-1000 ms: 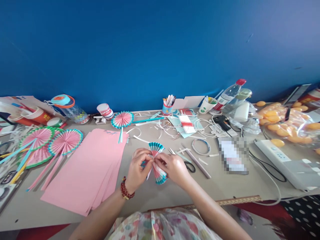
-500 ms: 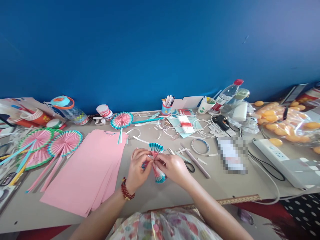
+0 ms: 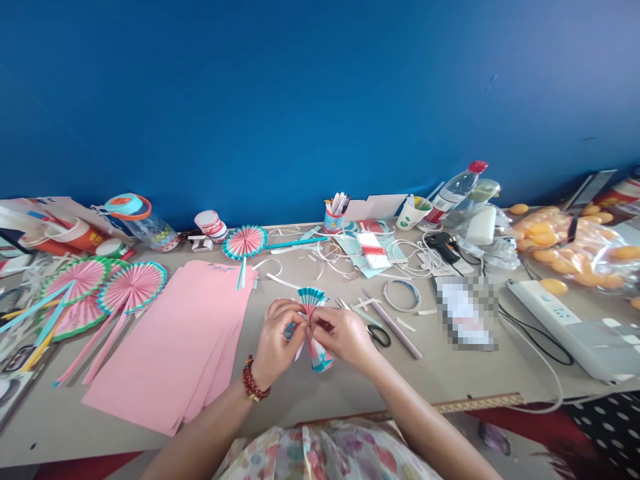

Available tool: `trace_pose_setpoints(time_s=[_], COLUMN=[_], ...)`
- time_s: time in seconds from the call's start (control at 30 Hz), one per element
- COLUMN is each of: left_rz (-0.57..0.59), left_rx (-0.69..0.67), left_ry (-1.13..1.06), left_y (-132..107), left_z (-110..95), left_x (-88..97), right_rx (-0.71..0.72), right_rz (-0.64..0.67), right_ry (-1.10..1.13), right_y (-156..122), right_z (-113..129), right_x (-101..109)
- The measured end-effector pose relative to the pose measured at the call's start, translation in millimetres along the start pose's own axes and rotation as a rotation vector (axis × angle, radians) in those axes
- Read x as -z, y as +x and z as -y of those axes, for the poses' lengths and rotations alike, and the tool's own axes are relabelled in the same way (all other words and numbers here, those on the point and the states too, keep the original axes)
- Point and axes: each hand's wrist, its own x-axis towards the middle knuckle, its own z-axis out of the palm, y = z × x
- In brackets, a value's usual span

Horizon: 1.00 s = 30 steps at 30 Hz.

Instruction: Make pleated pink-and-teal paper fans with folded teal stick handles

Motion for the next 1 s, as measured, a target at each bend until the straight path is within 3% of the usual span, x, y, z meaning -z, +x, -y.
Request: trace_pose_setpoints(time_s=[0.3, 0.43, 0.57, 0.67, 0.73, 0.87, 1.0], left_rz=[-0.002, -0.005, 0.009, 0.021, 0.016, -0.025, -0.089], left_rx=[0.079, 0.093, 0.106, 0.118, 0.118, 0.043, -0.081], left_ry=[-0.135, -0.147, -0.132, -0.135, -0.137, -0.081, 0.011], left_y=[1.6, 2.3, 3.4, 3.6, 3.2, 2.2, 2.5], left_z=[7.2, 9.0, 10.0, 9.5, 8.7, 6.5, 4.3], left_x=[0.5, 0.6, 2.4, 4.0, 4.3, 3.4, 3.3], right_rx=[-0.009, -0.014, -0.017, -0.112, -0.178, -0.307, -0.224], right_rz=[-0.014, -0.017, 0.047, -0.094, -0.190, -0.287, -0.284], right_ry=[0.148, 0.155, 0.275, 0.379, 0.296, -0.223, -0.321], right_y=[-5.5, -10.0, -17.4, -22.8, -25.2, -26.1, -24.3], right_z=[-4.8, -9.7, -32.9, -53.4, -62.5, -66.6, -59.1], right_x=[10.0, 32.3, 63.8, 83.7, 90.4, 83.7, 64.8])
